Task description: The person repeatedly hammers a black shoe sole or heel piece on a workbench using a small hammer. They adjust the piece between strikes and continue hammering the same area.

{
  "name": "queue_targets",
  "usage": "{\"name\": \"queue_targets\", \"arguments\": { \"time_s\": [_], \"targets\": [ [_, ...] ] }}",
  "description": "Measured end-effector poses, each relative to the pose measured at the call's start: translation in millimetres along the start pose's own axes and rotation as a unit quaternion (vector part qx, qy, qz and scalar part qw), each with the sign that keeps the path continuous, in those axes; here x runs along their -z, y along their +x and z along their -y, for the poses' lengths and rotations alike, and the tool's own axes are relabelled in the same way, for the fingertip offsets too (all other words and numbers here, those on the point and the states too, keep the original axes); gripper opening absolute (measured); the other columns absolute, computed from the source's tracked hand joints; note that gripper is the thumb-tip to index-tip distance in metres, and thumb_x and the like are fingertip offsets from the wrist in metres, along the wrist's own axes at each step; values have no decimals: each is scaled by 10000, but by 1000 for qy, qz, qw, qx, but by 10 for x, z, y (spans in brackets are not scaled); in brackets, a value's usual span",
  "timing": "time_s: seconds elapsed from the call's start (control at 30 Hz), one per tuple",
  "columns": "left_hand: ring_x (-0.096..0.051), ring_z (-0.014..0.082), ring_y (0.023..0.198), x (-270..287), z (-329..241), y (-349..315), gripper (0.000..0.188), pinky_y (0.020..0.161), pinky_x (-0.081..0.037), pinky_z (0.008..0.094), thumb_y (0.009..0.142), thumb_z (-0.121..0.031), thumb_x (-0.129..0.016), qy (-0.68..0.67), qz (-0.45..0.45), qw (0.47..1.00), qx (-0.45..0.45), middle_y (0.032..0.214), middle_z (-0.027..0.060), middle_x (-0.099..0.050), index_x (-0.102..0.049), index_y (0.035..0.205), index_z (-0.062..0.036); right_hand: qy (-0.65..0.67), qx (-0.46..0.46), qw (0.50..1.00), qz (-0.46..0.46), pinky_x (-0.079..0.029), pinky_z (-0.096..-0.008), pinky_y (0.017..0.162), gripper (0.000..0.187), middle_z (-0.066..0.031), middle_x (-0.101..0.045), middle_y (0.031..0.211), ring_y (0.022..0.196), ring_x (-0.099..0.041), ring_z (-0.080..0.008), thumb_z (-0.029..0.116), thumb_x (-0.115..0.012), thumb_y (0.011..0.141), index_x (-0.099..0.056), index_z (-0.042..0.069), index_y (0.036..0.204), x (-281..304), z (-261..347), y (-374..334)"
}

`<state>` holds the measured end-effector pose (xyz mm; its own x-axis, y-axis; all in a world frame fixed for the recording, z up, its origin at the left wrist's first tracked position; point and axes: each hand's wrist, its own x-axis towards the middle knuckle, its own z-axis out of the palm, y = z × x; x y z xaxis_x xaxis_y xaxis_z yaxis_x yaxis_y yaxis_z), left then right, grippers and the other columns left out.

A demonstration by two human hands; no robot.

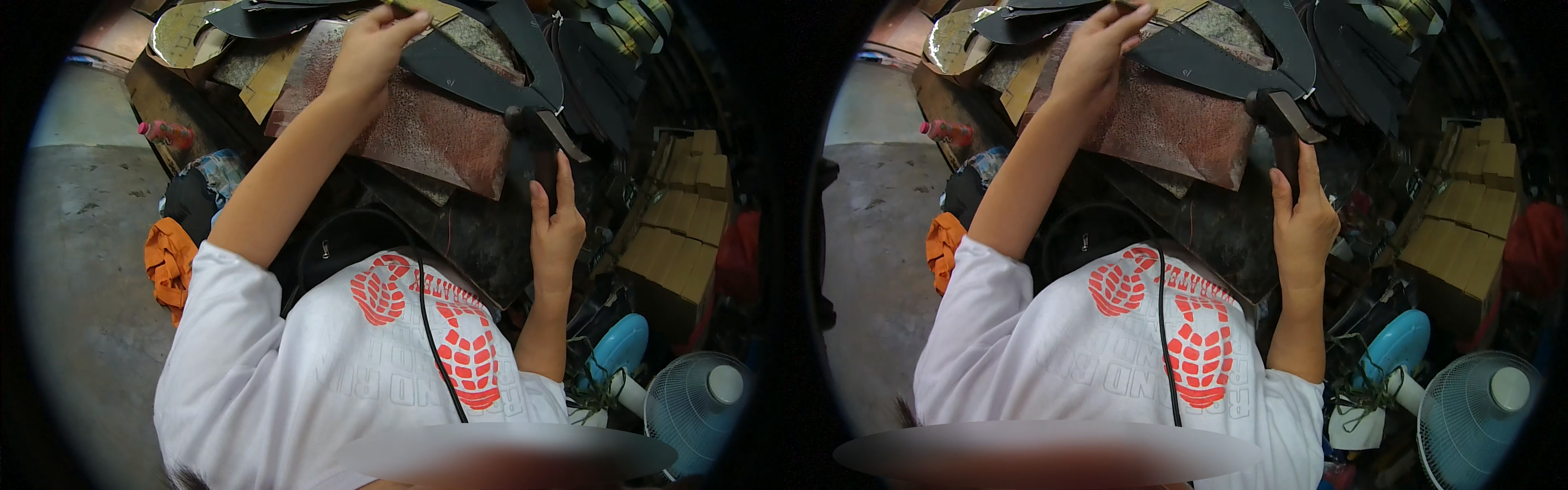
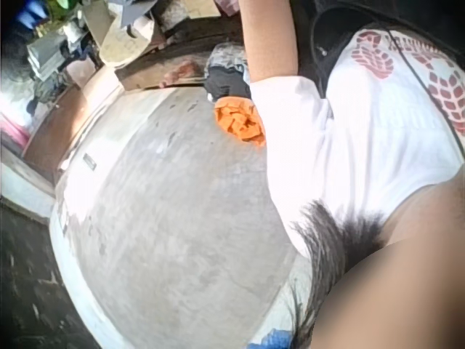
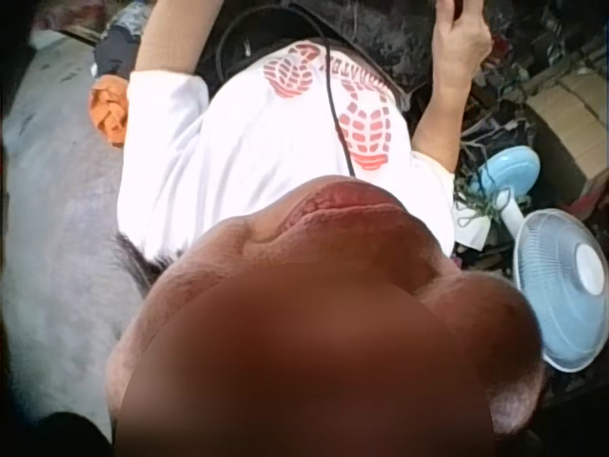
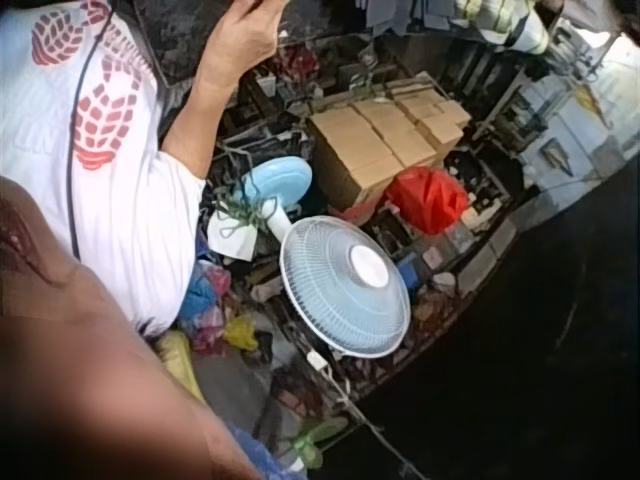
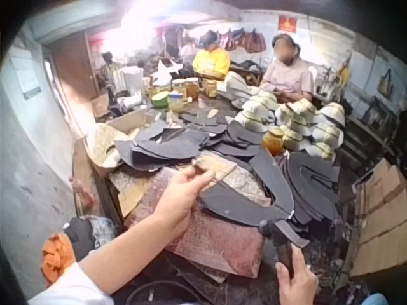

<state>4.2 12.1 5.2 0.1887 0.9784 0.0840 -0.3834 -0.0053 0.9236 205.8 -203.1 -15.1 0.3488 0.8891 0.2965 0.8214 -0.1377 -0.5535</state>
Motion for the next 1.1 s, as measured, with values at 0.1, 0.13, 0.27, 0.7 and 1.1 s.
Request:
{"name": "queue_targets", "arguments": {
  "time_s": [0.1,0.13,0.27,0.7,1.1],
  "targets": [
    [-655,132,966,28,-34,-247,179,884,-518,303,946,-161,-686,3,21,997,74,996,55,-705,-687,1070,-33,0,-18,1000,8,-552,-437,729,513,-225,-722,1073,898,-721,-401,280,-649,984,-504,141,1457,-24,-56,-24],
    [-642,128,995,7,-4,-277,177,909,-505,300,941,-161,-692,-6,43,996,80,1004,46,-700,-687,1067,-37,-4,-27,1000,13,-552,-436,730,510,-226,-722,1075,896,-720,-404,280,-647,986,-505,140,1455,-25,-64,-30],
    [-675,132,900,-35,146,-82,175,808,-542,279,930,-165,-709,77,96,992,-19,955,34,-706,-701,1051,-39,56,-82,994,39,-554,-395,730,494,-227,-726,1069,884,-744,-329,229,-658,981,-522,133,1446,14,-12,-35],
    [-605,148,602,251,11,1127,106,570,-503,323,852,-104,-688,371,185,909,-43,679,40,-635,-675,827,-1,69,25,997,-9,-555,-376,828,487,-193,-718,1159,1010,-731,-283,214,-692,959,-566,125,1420,173,170,249],
    [-731,137,769,-94,215,294,199,700,-589,278,938,-154,-695,338,152,913,-169,861,103,-754,-717,1038,17,-5,18,1000,16,-520,-329,732,490,-192,-713,1138,725,-645,-167,309,-606,1014,-496,244,1487,-51,71,308]
  ]
}}
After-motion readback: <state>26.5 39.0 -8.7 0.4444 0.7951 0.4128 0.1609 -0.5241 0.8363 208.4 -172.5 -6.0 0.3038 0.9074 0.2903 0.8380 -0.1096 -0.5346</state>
